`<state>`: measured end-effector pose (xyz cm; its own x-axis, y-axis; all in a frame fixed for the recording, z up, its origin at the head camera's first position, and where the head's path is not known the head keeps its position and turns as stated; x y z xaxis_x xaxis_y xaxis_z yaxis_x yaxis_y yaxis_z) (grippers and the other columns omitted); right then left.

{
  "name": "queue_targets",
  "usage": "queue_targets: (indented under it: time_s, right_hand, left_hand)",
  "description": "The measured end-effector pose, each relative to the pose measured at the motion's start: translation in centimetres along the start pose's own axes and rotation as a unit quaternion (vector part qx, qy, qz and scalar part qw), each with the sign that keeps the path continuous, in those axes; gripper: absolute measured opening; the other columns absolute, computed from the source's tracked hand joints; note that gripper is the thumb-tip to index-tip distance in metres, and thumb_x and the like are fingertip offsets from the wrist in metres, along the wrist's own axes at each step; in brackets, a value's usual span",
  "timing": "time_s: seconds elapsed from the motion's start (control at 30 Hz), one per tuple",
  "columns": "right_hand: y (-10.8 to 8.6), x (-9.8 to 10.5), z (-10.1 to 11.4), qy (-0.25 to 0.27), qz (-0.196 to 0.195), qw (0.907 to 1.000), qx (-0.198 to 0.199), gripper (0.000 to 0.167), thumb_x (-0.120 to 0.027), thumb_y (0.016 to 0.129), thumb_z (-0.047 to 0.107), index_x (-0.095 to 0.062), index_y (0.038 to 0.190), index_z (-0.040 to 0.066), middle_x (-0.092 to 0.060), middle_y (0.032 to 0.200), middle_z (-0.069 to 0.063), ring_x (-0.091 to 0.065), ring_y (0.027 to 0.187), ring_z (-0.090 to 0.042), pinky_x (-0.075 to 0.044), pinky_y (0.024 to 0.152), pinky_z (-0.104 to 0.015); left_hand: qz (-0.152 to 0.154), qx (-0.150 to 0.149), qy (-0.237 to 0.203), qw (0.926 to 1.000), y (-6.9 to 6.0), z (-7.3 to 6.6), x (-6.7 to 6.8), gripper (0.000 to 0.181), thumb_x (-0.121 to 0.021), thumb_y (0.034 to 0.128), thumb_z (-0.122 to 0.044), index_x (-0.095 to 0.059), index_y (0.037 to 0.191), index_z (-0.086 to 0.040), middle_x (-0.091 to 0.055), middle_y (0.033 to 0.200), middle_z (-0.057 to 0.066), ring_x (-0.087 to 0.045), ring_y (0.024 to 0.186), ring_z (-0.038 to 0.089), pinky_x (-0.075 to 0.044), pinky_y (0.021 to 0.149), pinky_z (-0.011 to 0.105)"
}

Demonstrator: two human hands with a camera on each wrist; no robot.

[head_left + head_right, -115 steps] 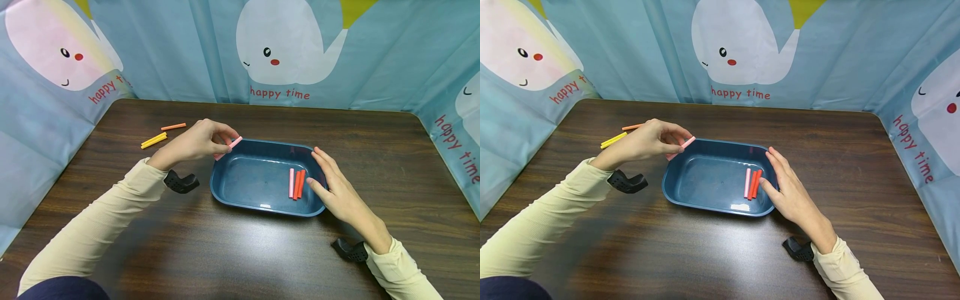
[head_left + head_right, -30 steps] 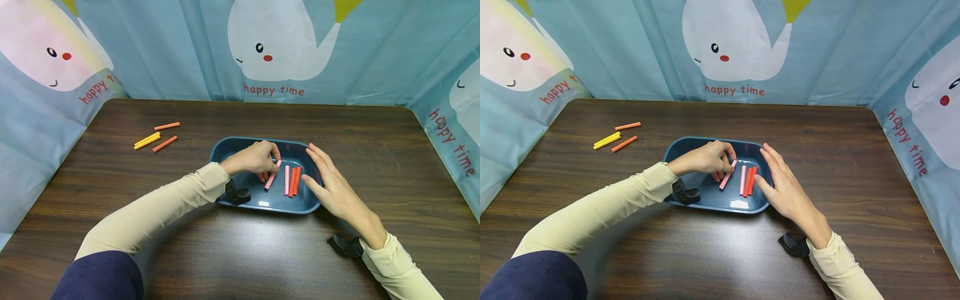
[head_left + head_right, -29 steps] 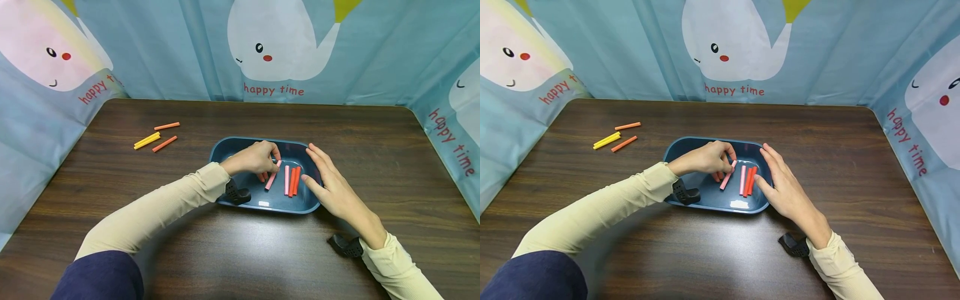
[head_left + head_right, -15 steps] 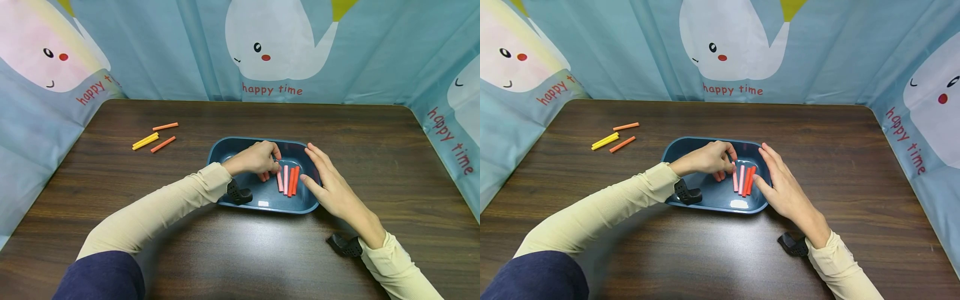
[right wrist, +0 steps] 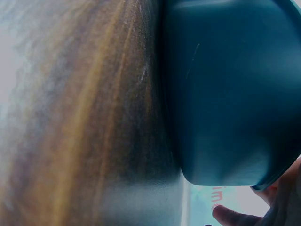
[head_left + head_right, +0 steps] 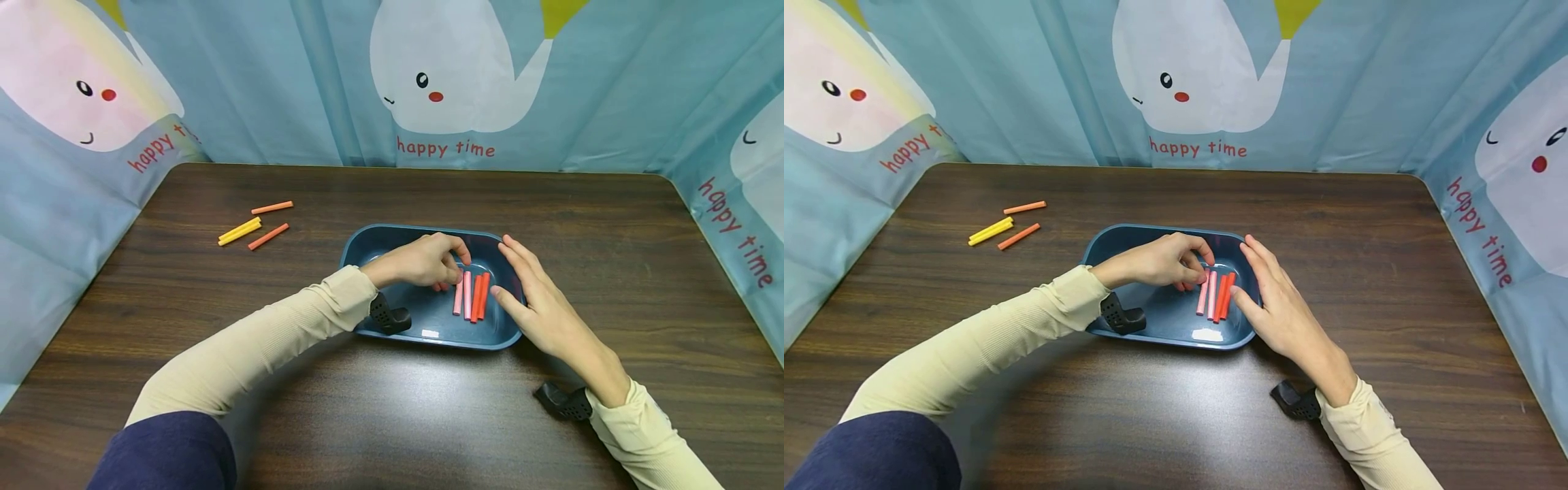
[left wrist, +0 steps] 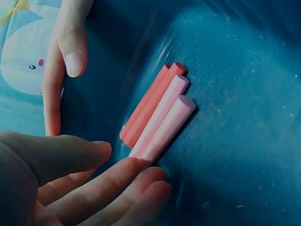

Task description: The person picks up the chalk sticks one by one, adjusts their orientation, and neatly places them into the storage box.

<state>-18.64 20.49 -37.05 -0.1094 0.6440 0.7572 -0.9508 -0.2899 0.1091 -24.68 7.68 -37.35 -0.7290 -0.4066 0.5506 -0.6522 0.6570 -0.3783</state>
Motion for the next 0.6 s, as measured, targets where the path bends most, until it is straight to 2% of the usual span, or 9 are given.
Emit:
queue_targets:
  time_s: [0.23,0.47,0.6]
  right_hand:
    - [0.0,0.0,0.1,-0.001,0.000,1.0000,0.004,0.067,-0.055,0.101,0.027,-0.023,0.157,0.008,-0.016,0.166,-0.006,-0.026,0.148,-0.035,-0.030,0.109,-0.067]
    - [0.0,0.0,0.2,0.000,0.000,1.0000,0.003,0.067,-0.055,0.101,0.027,-0.023,0.158,0.009,-0.016,0.166,-0.006,-0.025,0.149,-0.034,-0.030,0.110,-0.066]
    - [0.0,0.0,0.2,-0.002,0.001,1.0000,0.003,0.068,-0.055,0.101,0.027,-0.023,0.158,0.010,-0.016,0.166,-0.006,-0.025,0.149,-0.034,-0.030,0.110,-0.067]
  left_hand:
    - [0.007,-0.011,0.002,0.9999,-0.7,-0.2,0.1,0.031,-0.062,0.0972,-0.007,-0.057,0.127,-0.002,-0.073,0.104,0.014,-0.068,0.081,0.025,-0.058,0.072,0.029]
    - [0.007,-0.036,0.029,0.9989,-1.6,-0.8,0.8,0.032,-0.063,0.0957,-0.007,-0.060,0.127,-0.002,-0.073,0.101,0.010,-0.068,0.084,0.027,-0.054,0.067,0.024]
    - [-0.001,-0.045,0.047,0.9979,-2.2,-1.1,1.4,0.034,-0.066,0.0943,-0.008,-0.062,0.128,-0.003,-0.073,0.103,0.008,-0.069,0.087,0.025,-0.053,0.070,0.024]
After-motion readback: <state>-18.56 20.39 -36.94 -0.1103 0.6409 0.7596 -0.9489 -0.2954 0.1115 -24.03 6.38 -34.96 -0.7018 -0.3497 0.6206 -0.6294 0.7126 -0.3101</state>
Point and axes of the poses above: each hand's wrist, its own y-axis towards the middle knuckle, its own x-axis out of the back of the hand, z = x × y, the point moved 9 cm from there along y, towards the middle knuckle
